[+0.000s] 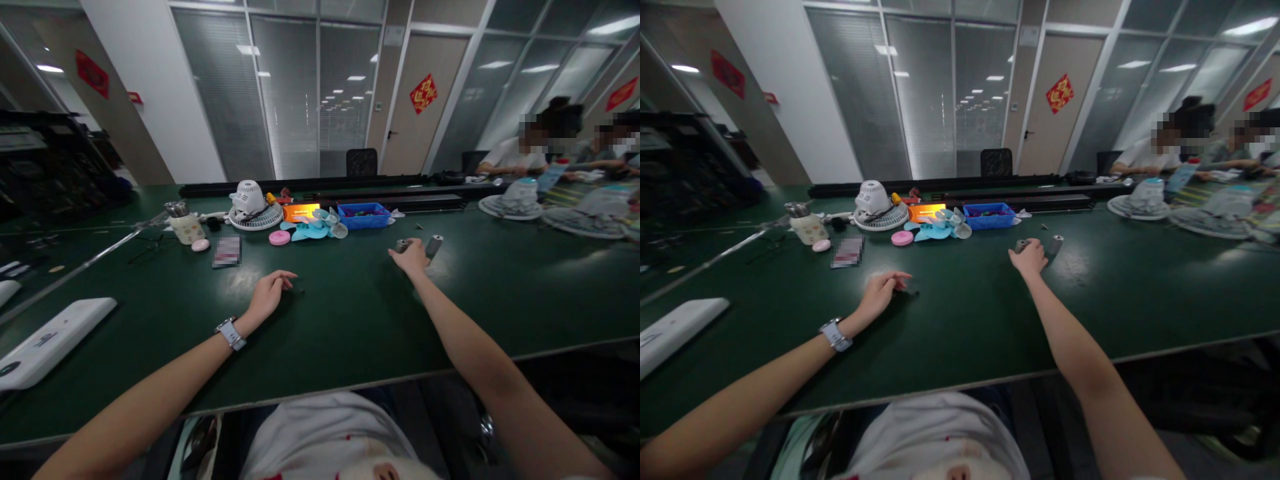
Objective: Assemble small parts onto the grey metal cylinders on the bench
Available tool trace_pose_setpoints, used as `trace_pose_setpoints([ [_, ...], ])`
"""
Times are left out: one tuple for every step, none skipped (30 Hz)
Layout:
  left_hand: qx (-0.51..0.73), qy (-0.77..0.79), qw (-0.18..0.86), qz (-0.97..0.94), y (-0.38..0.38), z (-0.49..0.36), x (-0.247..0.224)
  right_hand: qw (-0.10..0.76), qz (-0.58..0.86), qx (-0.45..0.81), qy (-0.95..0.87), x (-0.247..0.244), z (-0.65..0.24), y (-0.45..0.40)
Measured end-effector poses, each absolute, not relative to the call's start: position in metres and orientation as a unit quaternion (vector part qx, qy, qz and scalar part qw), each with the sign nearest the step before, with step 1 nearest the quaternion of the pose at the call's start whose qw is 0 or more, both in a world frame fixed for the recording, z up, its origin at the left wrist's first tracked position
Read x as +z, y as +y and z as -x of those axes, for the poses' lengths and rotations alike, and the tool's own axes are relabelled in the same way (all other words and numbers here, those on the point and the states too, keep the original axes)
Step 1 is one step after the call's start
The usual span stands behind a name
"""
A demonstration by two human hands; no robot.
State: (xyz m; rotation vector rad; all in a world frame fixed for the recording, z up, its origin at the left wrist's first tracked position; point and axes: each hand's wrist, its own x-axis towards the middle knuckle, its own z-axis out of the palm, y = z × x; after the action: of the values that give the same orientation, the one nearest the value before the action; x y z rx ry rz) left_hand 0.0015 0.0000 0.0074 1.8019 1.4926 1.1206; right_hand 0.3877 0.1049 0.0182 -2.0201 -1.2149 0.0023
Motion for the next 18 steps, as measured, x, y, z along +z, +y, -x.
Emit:
trace_pose_setpoints([
  [0.418, 0.549, 0.279, -0.668, 0.000, -0.001, 0.007, 0.395, 0.776, -0.049, -0.489, 0.022, -0.375, 0.097],
  [0.416, 0.548, 0.282, -0.669, 0.001, 0.000, 0.006, 0.410, 0.745, -0.094, -0.518, 0.026, -0.360, 0.088],
  [0.412, 0.551, 0.278, -0.670, 0.001, 0.001, 0.005, 0.419, 0.701, -0.119, -0.565, 0.029, -0.343, 0.078],
  [0.410, 0.558, 0.270, -0.669, 0.002, 0.001, 0.005, 0.419, 0.647, -0.116, -0.627, 0.031, -0.325, 0.068],
  [0.408, 0.565, 0.262, -0.668, 0.002, 0.002, 0.004, 0.406, 0.587, -0.090, -0.695, 0.032, -0.306, 0.057],
  [0.409, 0.570, 0.256, -0.665, 0.002, 0.002, 0.005, 0.380, 0.523, -0.046, -0.762, 0.032, -0.287, 0.047],
  [0.411, 0.573, 0.252, -0.663, 0.002, 0.002, 0.005, 0.345, 0.458, 0.003, -0.819, 0.031, -0.269, 0.038],
  [0.414, 0.574, 0.246, -0.662, 0.001, 0.001, 0.006, 0.307, 0.396, 0.049, -0.864, 0.028, -0.253, 0.030],
  [0.416, 0.575, 0.240, -0.662, 0.001, 0.000, 0.006, 0.273, 0.342, 0.085, -0.895, 0.025, -0.240, 0.024],
  [0.416, 0.576, 0.232, -0.664, 0.001, 0.000, 0.007, 0.246, 0.299, 0.110, -0.915, 0.022, -0.229, 0.020],
  [0.414, 0.578, 0.224, -0.666, 0.000, -0.001, 0.008, 0.227, 0.269, 0.124, -0.928, 0.019, -0.221, 0.018],
  [0.411, 0.581, 0.218, -0.668, 0.000, -0.002, 0.008, 0.218, 0.251, 0.131, -0.934, 0.016, -0.216, 0.017],
  [0.406, 0.584, 0.215, -0.669, 0.000, -0.002, 0.008, 0.216, 0.245, 0.133, -0.936, 0.014, -0.213, 0.016],
  [0.401, 0.587, 0.213, -0.670, 0.000, -0.003, 0.008, 0.219, 0.248, 0.132, -0.934, 0.013, -0.212, 0.017],
  [0.395, 0.589, 0.213, -0.672, 0.001, -0.003, 0.007, 0.226, 0.256, 0.130, -0.931, 0.012, -0.212, 0.017],
  [0.390, 0.591, 0.212, -0.674, 0.001, -0.003, 0.007, 0.234, 0.266, 0.128, -0.926, 0.011, -0.214, 0.019],
  [0.385, 0.593, 0.212, -0.675, 0.001, -0.003, 0.006, 0.242, 0.278, 0.123, -0.921, 0.012, -0.217, 0.021],
  [0.382, 0.596, 0.212, -0.674, 0.002, -0.003, 0.006, 0.248, 0.292, 0.118, -0.916, 0.013, -0.223, 0.025],
])
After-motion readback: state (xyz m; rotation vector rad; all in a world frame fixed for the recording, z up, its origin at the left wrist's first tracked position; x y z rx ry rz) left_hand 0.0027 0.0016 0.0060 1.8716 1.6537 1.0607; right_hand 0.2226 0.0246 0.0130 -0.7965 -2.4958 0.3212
